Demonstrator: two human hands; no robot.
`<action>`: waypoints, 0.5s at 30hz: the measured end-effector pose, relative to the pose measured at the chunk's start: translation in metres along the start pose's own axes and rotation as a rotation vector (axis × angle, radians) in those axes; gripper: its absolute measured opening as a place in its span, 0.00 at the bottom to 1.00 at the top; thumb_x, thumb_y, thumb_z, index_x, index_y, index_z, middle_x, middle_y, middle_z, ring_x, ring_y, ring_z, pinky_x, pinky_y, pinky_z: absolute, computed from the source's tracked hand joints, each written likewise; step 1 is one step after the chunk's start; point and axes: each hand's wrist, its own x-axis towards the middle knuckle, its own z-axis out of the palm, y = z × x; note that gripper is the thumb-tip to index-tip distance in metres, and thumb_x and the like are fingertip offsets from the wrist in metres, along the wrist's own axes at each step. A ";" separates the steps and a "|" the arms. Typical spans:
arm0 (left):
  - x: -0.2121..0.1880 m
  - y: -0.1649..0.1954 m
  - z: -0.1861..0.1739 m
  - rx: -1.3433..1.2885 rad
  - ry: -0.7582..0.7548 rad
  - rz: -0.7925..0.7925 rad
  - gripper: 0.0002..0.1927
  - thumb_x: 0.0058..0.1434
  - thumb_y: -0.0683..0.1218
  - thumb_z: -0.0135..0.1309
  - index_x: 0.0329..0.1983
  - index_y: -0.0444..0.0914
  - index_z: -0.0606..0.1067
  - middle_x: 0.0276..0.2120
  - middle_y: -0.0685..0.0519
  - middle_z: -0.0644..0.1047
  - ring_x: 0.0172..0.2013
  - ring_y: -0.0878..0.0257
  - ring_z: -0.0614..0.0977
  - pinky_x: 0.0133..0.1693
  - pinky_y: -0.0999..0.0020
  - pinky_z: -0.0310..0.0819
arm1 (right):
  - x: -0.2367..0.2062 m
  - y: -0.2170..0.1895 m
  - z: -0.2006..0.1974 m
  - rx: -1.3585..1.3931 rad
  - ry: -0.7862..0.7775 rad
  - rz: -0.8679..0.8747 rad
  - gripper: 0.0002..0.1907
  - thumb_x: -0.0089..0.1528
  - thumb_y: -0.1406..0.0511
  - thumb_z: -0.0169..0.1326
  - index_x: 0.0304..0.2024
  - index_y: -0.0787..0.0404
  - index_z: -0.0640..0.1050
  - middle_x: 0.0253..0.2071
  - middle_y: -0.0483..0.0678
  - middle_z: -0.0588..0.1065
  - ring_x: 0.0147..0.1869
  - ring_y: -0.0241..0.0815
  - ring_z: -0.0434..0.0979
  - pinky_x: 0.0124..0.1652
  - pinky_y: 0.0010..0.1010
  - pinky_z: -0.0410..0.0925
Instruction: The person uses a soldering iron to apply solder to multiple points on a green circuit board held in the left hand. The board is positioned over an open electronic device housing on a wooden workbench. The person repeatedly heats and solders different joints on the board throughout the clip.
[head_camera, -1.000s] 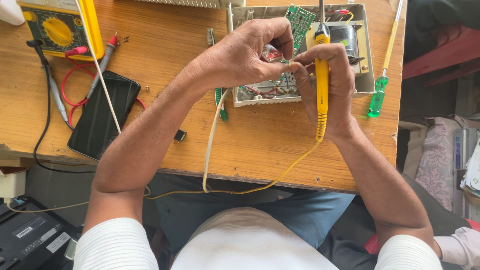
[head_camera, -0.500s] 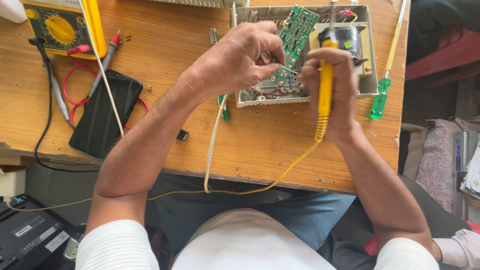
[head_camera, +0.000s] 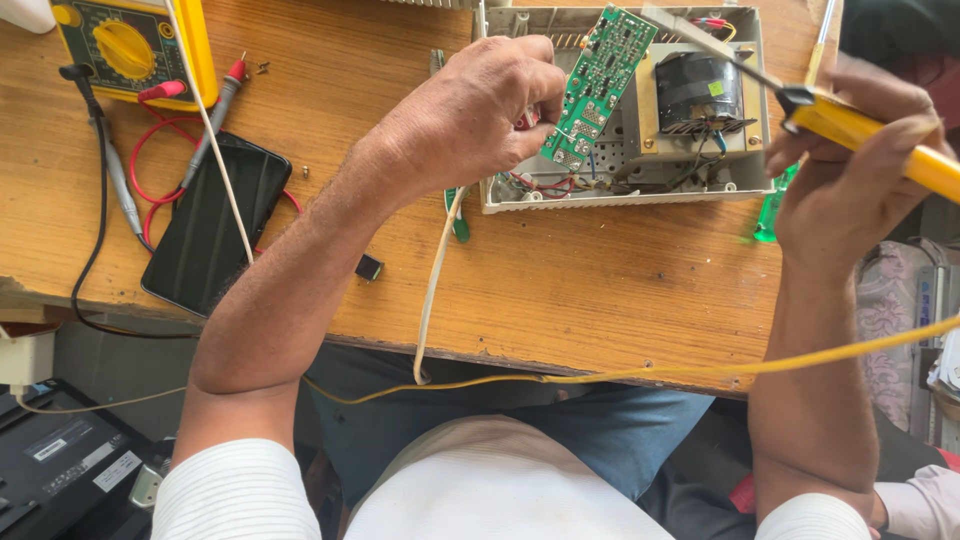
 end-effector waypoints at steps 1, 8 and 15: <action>0.000 0.000 0.001 -0.017 -0.013 -0.022 0.04 0.61 0.39 0.63 0.33 0.36 0.78 0.37 0.49 0.75 0.41 0.54 0.80 0.46 0.54 0.76 | 0.000 0.003 -0.004 0.037 0.018 0.012 0.25 0.82 0.52 0.46 0.49 0.71 0.70 0.39 0.60 0.75 0.29 0.47 0.75 0.30 0.35 0.70; 0.003 -0.003 0.009 -0.009 0.021 0.001 0.05 0.58 0.38 0.62 0.29 0.35 0.77 0.31 0.46 0.77 0.37 0.52 0.82 0.42 0.55 0.77 | -0.012 0.011 -0.013 0.194 0.013 0.178 0.26 0.82 0.58 0.47 0.37 0.73 0.69 0.33 0.61 0.73 0.26 0.47 0.73 0.28 0.36 0.69; 0.006 -0.004 0.010 -0.010 0.045 0.011 0.05 0.56 0.36 0.61 0.28 0.34 0.76 0.27 0.44 0.79 0.33 0.53 0.85 0.39 0.57 0.79 | -0.018 0.009 0.002 0.246 0.039 0.300 0.22 0.79 0.61 0.49 0.36 0.73 0.70 0.35 0.64 0.75 0.25 0.44 0.70 0.28 0.31 0.67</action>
